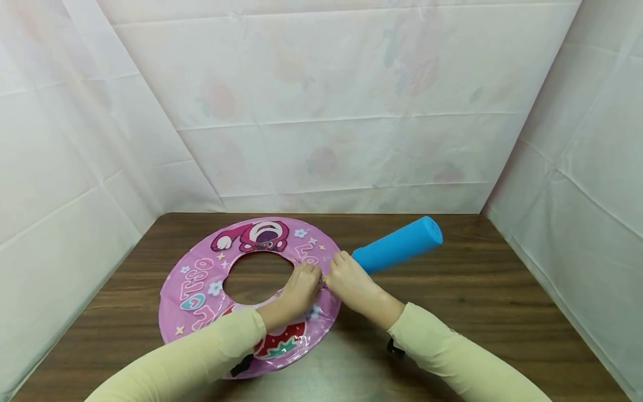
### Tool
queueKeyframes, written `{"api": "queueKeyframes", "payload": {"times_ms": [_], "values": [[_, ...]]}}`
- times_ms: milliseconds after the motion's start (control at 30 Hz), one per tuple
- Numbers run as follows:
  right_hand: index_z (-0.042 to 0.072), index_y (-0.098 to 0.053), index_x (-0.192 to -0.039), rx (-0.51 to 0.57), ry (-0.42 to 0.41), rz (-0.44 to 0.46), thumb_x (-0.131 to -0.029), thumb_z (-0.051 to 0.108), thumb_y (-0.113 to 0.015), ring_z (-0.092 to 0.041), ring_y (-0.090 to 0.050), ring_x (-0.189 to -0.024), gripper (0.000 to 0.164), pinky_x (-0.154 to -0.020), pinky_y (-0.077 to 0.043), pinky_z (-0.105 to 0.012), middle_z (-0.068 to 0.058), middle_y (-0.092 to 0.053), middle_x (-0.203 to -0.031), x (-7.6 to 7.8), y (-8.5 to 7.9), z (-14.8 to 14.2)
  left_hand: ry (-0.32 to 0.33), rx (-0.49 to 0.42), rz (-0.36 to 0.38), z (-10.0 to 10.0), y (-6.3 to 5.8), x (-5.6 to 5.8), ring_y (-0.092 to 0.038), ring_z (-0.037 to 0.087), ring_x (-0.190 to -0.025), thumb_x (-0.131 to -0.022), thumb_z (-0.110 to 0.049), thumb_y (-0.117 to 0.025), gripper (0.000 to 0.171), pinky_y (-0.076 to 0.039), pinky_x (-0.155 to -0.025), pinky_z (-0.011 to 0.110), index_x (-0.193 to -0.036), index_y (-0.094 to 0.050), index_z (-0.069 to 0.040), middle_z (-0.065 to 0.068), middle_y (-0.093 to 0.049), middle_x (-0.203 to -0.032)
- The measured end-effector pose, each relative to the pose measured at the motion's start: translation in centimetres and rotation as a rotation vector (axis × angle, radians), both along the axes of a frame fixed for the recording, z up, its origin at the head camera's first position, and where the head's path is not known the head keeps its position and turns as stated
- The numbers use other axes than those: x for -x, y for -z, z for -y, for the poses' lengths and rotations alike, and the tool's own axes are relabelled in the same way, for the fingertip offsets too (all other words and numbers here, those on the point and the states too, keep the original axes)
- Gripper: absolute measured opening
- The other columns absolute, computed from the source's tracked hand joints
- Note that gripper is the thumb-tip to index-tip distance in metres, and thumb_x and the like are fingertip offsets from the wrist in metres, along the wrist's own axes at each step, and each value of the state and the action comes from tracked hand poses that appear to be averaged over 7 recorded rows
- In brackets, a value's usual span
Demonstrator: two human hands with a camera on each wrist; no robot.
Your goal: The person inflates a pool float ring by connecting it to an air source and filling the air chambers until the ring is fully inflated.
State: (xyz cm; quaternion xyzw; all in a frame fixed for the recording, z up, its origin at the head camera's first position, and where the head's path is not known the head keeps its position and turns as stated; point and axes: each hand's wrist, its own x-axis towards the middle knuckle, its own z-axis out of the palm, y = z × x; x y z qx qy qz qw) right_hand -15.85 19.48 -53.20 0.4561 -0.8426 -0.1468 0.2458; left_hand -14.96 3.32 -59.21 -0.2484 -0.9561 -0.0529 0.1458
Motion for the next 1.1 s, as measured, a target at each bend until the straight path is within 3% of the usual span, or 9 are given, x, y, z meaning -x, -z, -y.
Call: {"api": "queueKeyframes", "payload": {"times_ms": [400,700,967,1100], "values": [[0.011,-0.073,-0.069,-0.048,-0.086,-0.027,-0.075,0.022,-0.081,-0.017,-0.05,-0.068,0.015,-0.066,-0.039,-0.031,-0.002,-0.06,-0.068,1.6,-0.1,-0.1,0.073,-0.077,0.01,0.2,0.3,0.6,-0.054,0.017,-0.071,-0.069,-0.003,-0.072,0.015,-0.046,-0.074,0.029,-0.072,-0.058,-0.009,0.002,-0.06,-0.07],[0.012,-0.074,-0.072,-0.036,-0.053,0.136,-0.07,0.026,-0.085,-0.018,-0.054,-0.069,0.018,-0.064,-0.042,-0.03,-0.002,-0.064,-0.07,2.1,-0.4,0.0,0.066,-0.107,0.072,0.3,-0.2,0.6,-0.055,0.019,-0.07,-0.071,0.0,-0.069,0.012,-0.047,-0.069,0.031,-0.074,-0.06,-0.007,0.004,-0.061,-0.069],[0.013,-0.069,-0.064,0.032,-0.003,0.304,-0.07,0.014,-0.084,-0.019,-0.051,-0.065,0.016,-0.058,-0.039,-0.029,-0.004,-0.062,-0.067,2.4,-0.7,-0.4,0.048,-0.112,0.114,0.1,-0.6,0.8,-0.056,0.02,-0.073,-0.071,-0.002,-0.071,0.013,-0.048,-0.071,0.031,-0.077,-0.061,-0.008,0.004,-0.062,-0.072],[0.011,-0.069,-0.068,0.1,0.029,0.459,-0.067,0.005,-0.083,-0.019,-0.052,-0.065,0.015,-0.059,-0.041,-0.03,-0.003,-0.064,-0.068,2.5,-0.4,-0.7,0.033,-0.102,0.137,-0.1,-0.6,0.5,-0.057,0.019,-0.075,-0.072,-0.002,-0.071,0.013,-0.049,-0.073,0.031,-0.079,-0.062,-0.008,0.004,-0.063,-0.074]]}}
